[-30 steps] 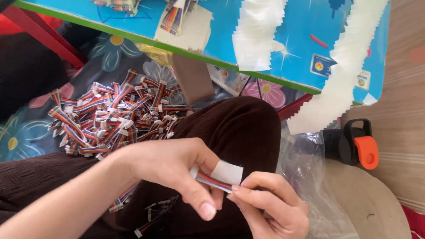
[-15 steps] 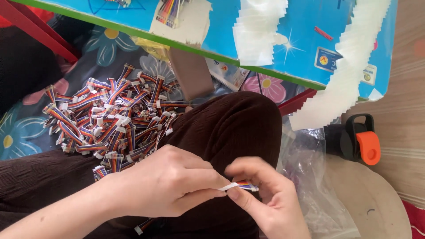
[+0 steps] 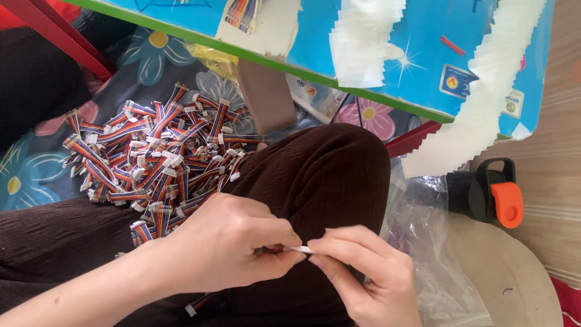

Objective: Manually wrapping small white adhesive labels around wire harnesses.

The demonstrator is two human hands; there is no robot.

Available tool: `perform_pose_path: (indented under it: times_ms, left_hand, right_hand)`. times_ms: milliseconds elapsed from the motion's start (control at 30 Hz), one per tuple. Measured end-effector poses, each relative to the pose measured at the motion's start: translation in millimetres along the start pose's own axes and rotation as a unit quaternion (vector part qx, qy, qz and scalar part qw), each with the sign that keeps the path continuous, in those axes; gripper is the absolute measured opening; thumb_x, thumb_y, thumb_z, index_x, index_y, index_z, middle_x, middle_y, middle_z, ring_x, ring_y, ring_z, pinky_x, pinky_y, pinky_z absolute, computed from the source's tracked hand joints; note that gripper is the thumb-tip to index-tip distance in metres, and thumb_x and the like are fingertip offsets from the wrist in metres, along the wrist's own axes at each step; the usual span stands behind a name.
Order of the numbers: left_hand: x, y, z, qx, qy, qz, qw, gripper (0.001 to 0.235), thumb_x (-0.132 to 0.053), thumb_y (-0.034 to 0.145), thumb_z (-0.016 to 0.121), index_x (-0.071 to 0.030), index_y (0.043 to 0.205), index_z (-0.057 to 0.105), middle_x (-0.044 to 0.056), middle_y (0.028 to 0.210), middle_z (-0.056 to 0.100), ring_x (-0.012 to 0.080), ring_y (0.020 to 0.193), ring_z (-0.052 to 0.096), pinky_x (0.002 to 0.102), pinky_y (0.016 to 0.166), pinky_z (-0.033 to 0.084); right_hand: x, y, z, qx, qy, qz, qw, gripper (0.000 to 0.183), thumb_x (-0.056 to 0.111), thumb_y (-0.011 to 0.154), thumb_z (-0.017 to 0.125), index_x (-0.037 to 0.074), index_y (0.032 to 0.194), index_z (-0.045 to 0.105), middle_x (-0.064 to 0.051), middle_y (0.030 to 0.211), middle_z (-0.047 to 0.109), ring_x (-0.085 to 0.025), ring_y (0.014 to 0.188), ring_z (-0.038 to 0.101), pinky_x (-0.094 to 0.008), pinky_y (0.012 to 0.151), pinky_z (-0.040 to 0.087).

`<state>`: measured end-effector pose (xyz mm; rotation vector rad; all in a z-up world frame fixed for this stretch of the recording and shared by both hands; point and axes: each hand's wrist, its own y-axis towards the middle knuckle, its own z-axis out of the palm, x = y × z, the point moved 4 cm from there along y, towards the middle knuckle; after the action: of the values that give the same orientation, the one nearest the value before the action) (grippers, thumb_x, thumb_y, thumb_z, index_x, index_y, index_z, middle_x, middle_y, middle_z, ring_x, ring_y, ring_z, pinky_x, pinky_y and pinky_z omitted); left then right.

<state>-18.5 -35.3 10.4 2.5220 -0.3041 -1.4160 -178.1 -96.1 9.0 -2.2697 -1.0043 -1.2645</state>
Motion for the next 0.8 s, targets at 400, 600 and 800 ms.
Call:
perform_pose_path:
  times_ms: [400,600,800]
  left_hand:
    - [-3.5,-2.1,4.4,0.037,0.047,0.022,0.998,0.004,-0.011,0.073,0.066,-0.01,0.075,0.063,0.001,0.065,0.062,0.0192,0.056,0.059,0.03,0.048,0.045]
    - [-11.1,-1.0,4.8,0.035,0.112,0.118,0.986,0.008,-0.013,0.079,0.063,-0.01,0.08,0.056,0.003,0.079,0.05,0.0197,0.068,0.047,0.031,0.053,0.04]
    - [3.8,-1.9,0.5,-0.01,-0.115,-0.076,0.99,0.012,-0.016,0.073,0.072,-0.011,0.082,0.066,0.0,0.069,0.068,0.0138,0.056,0.064,0.023,0.05,0.051]
  right_hand:
    - [8.2,-2.2,5.5,-0.033,-0.092,-0.145,0.985,0.016,-0.001,0.063,0.072,0.002,0.078,0.068,-0.003,0.077,0.066,-0.014,0.066,0.063,-0.033,0.086,0.056]
    - [-10.2,-3.5,10.3,0.04,-0.056,-0.042,0.997,0.015,0.007,0.068,0.072,0.005,0.082,0.069,-0.004,0.081,0.074,-0.019,0.083,0.074,-0.025,0.071,0.057]
    - [-55.8,-17.3,25.5,0.049,0.114,-0.076,0.989,0.015,0.003,0.078,0.061,-0.001,0.09,0.068,-0.005,0.068,0.069,-0.011,0.057,0.065,-0.019,0.054,0.055]
